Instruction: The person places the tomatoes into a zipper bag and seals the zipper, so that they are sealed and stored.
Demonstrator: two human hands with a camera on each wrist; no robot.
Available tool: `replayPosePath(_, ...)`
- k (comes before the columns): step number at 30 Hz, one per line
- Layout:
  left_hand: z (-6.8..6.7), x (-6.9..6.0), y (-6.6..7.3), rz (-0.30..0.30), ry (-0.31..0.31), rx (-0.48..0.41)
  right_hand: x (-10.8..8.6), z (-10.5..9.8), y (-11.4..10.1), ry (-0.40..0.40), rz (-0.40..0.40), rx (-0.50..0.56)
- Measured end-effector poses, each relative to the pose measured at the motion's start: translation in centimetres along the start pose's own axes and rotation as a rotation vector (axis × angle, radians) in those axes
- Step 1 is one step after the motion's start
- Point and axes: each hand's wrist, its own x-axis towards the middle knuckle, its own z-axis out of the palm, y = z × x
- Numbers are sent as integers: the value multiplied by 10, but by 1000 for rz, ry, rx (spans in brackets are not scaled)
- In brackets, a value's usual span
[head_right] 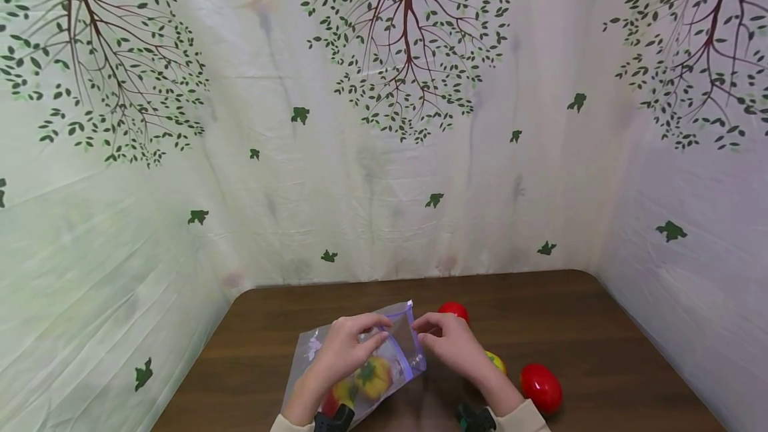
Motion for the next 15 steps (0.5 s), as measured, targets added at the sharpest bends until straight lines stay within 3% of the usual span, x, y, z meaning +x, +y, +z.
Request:
replayPosePath(8, 1, 0, -1, 10, 4, 13, 4, -3, 7, 214, 16, -195)
replayPosePath(15, 1, 0, 1, 9, -3, 14, 5, -11, 11, 249, 49, -258)
